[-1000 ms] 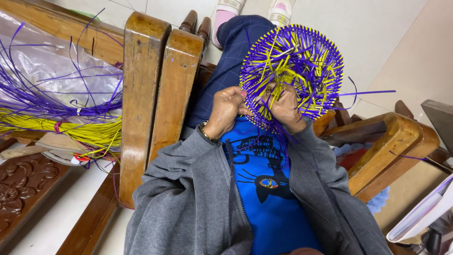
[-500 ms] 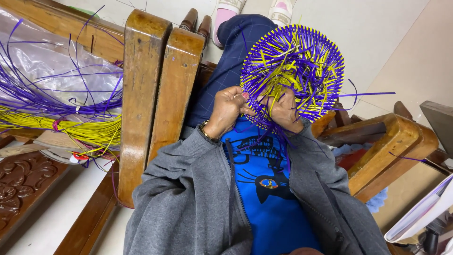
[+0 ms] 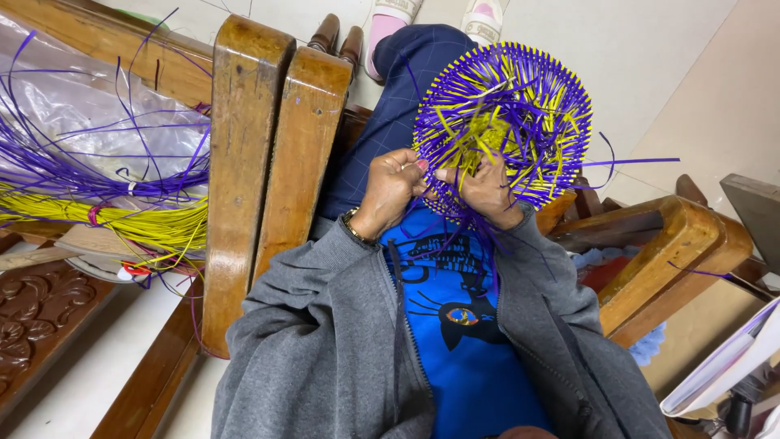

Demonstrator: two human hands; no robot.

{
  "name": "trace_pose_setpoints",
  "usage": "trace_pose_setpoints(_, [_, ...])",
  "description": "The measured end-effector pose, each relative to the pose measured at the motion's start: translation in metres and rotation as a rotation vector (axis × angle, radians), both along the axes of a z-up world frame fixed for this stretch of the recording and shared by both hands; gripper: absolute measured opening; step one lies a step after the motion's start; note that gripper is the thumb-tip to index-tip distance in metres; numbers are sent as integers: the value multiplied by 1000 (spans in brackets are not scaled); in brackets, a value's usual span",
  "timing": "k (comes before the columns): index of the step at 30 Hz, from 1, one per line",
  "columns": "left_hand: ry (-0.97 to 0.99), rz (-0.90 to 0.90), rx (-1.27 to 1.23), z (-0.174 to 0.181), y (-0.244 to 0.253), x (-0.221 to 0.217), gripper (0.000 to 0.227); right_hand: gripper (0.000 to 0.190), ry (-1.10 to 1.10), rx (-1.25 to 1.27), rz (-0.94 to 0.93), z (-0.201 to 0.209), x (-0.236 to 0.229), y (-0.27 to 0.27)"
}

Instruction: Weaving purple and yellow strands to create a circular hat brim while sitting in a chair.

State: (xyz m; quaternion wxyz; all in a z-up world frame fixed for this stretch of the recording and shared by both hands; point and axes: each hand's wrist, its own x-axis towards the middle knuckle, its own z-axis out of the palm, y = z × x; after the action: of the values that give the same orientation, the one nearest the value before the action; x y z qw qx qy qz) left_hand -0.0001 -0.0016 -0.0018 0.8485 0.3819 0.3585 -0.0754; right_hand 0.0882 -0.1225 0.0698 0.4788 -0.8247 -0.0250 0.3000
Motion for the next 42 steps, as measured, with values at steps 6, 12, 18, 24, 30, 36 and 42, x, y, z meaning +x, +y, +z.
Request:
trace_pose_setpoints(6, [10,-2,-10,2,1,1,6,11,-111,107,61,-10,-5,-6])
trace_pose_setpoints(12, [29,-31,-26,12,3,3,6,8,-138,270,83,-21,-7,-14])
trace_pose_setpoints(18, [50,3,-130,0,2,-2,9,8,-91,385,44,-43,-6,-31])
trace_pose_setpoints(24, [14,-4,-123,-4,3,-1,11,12,-66,368,8,-34,-2,-26])
trace_pose_setpoints(30, [-210,-177,68,18,4,4,49,15,-38,370,-42,-30,-4,-20])
trace_pose_setpoints(36, [-193,-122,76,19,7,9,53,44,-293,263,178,-1,-12,-48])
trace_pose_setpoints(42, [-193,-205,147,10,9,-1,43,29,-556,402,-564,81,-7,-132])
